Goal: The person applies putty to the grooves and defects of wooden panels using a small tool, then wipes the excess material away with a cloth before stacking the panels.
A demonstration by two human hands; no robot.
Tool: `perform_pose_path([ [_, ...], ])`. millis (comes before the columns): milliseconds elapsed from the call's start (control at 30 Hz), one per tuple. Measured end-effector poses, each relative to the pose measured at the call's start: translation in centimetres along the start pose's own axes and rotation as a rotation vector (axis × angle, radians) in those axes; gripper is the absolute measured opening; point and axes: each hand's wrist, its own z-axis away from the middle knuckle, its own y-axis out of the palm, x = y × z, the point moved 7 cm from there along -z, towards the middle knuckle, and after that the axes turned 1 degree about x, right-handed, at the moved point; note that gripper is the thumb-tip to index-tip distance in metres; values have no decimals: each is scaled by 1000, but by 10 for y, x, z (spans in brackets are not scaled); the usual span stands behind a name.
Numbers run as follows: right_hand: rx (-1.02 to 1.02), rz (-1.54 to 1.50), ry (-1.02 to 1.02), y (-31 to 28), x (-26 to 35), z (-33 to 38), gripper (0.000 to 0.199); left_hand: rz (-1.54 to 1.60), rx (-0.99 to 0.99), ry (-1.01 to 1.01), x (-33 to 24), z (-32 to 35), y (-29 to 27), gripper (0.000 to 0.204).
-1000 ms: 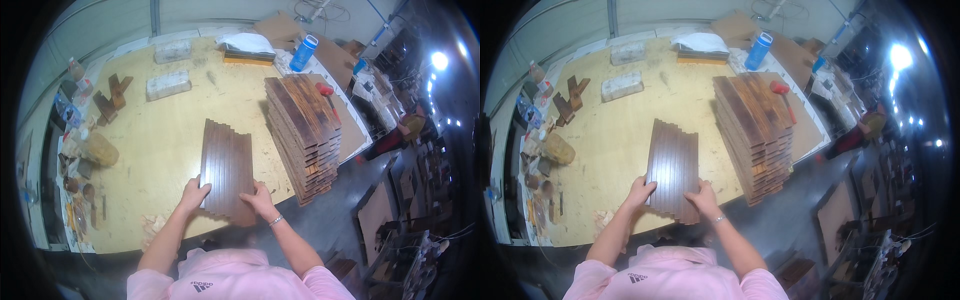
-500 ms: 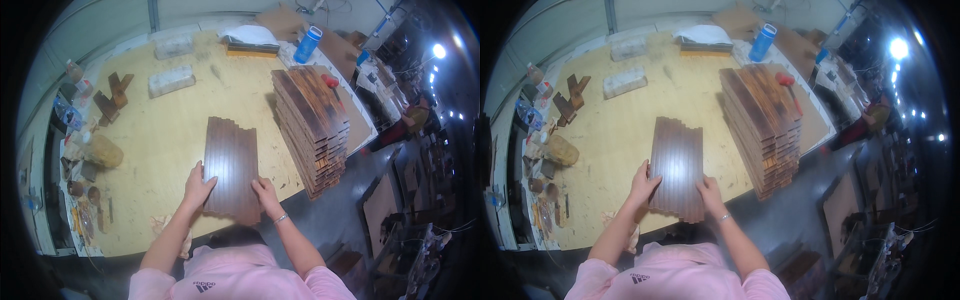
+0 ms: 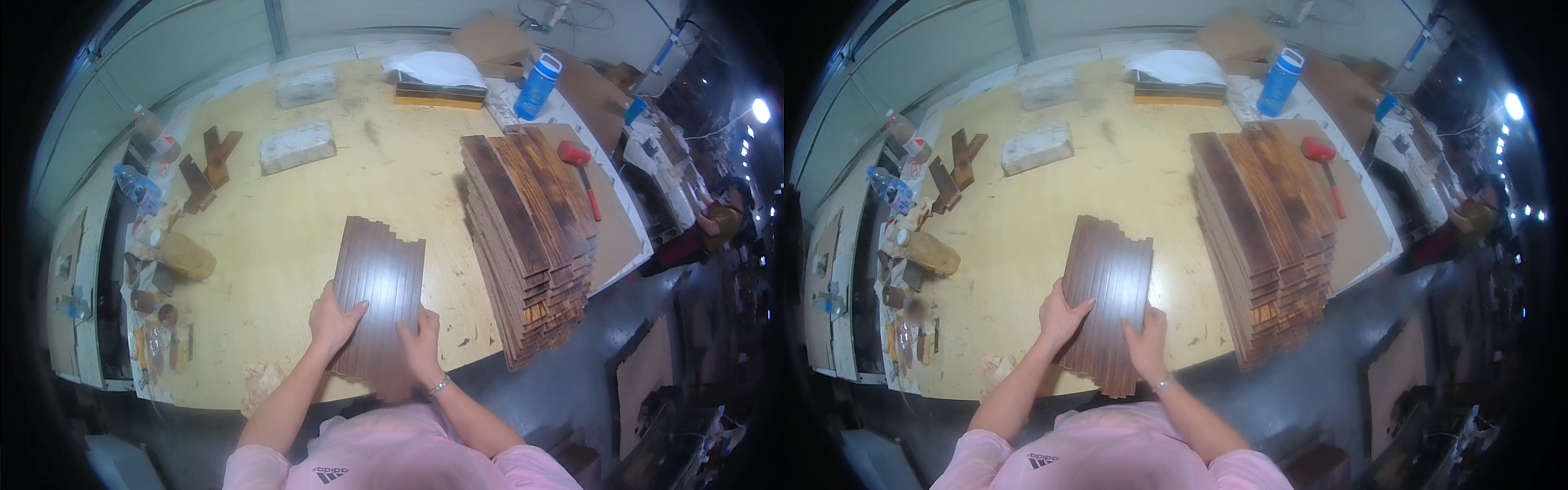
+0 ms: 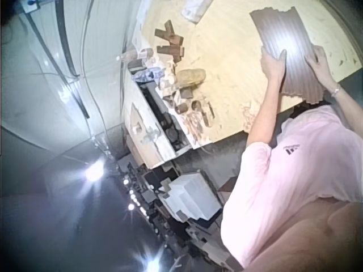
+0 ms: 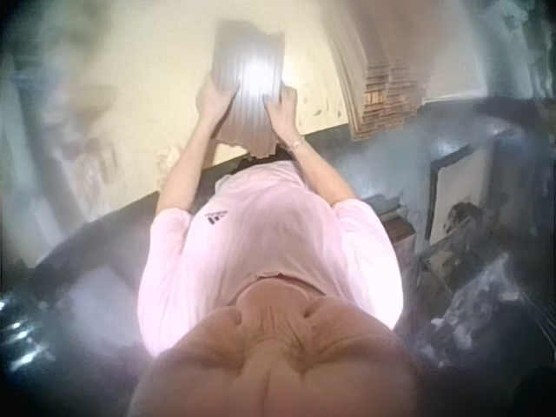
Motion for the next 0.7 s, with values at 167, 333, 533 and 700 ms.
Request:
perform_pose_path([
  [167,-14,-35,66,13,11,4,61,95,5,-31,8,-2,-10,71],
  [333,1,-281,172,32,26,-4,60,238,21,-37,34,-17,-21,72],
  [533,26,-555,352,64,37,-16,51,336,54,-39,56,-33,-46,73],
  [700,52,-864,439,89,46,-27,52,371,41,-40,78,-44,-68,72],
])
